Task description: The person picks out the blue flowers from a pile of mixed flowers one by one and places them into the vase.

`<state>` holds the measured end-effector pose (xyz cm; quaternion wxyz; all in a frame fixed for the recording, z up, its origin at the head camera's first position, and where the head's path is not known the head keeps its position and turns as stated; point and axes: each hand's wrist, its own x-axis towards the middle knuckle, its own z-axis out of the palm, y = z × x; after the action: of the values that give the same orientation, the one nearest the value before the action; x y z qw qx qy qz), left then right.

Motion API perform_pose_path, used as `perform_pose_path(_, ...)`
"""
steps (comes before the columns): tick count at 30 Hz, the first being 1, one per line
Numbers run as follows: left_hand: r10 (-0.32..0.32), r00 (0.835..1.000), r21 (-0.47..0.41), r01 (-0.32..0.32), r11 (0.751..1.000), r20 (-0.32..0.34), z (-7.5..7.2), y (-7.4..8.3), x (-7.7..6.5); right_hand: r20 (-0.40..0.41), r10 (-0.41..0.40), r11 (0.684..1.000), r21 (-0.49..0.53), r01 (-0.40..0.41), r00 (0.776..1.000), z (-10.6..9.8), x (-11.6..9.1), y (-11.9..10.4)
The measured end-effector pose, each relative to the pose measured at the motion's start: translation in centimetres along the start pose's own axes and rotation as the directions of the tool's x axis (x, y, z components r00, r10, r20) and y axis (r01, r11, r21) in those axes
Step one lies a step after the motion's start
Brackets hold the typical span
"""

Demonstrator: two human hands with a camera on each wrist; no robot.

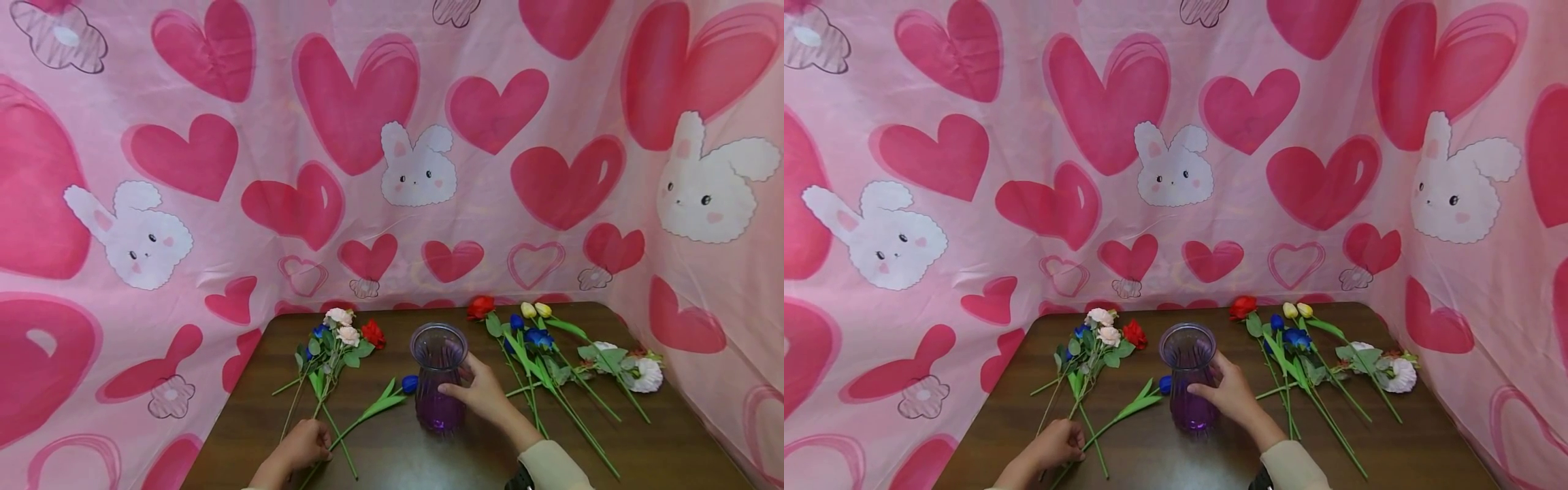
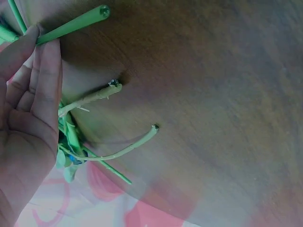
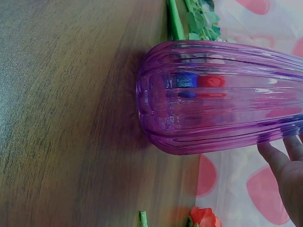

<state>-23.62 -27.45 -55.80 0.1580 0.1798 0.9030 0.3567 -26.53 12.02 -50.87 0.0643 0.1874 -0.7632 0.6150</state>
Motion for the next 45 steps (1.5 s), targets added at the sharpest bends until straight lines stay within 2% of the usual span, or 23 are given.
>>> perform_pose_path(5, 0.02, 1.0, 0.004, -0.02, 1.0, -0.004, -0.1, 0.0, -0.2, 0.008, -0.009, 1.0, 0.002, 0.009, 1.0, 0.0, 0.0, 0.0)
perform_pose_path(12, 0.066, 0.996, 0.035, -0.064, 0.997, -0.052, 0.0, -0.1, -0.3, 0.01, -0.004, 1.0, 0.003, 0.004, 1.0, -0.1, 0.0, 0.2)
perform_pose_path(19, 0.036, 0.997, -0.012, -0.036, 0.999, -0.073, -0.1, 0.1, -0.2, 0.008, -0.008, 1.0, 0.006, 0.008, 1.0, -0.1, 0.0, 0.4)
perform_pose_path(26, 0.061, 0.987, 0.018, -0.059, 0.998, -0.15, -0.6, 0.7, 0.2, 0.017, -0.028, 1.0, 0.0, 0.028, 0.999, -0.3, 0.0, 0.3)
perform_pose_path(30, 0.067, 0.978, 0.0, -0.068, 0.998, -0.198, -0.8, 1.6, 0.5, 0.019, -0.029, 1.0, -0.004, 0.029, 0.999, -0.3, 0.0, 0.2)
perform_pose_path(34, 0.08, 0.96, -0.01, -0.086, 0.996, -0.268, -1.1, 2.8, 0.8, 0.018, -0.021, 1.0, -0.006, 0.022, 1.0, -0.2, 0.0, 0.3)
perform_pose_path(41, 0.11, 0.905, 0.042, -0.102, 0.994, -0.411, -1.5, 5.3, 2.0, 0.024, -0.037, 0.999, -0.009, 0.037, 0.999, -0.2, 0.1, 0.2)
perform_pose_path(45, 0.132, 0.874, 0.028, -0.134, 0.991, -0.468, -1.6, 6.7, 2.9, 0.026, -0.041, 0.999, -0.021, 0.041, 0.999, -0.1, 0.1, 0.1)
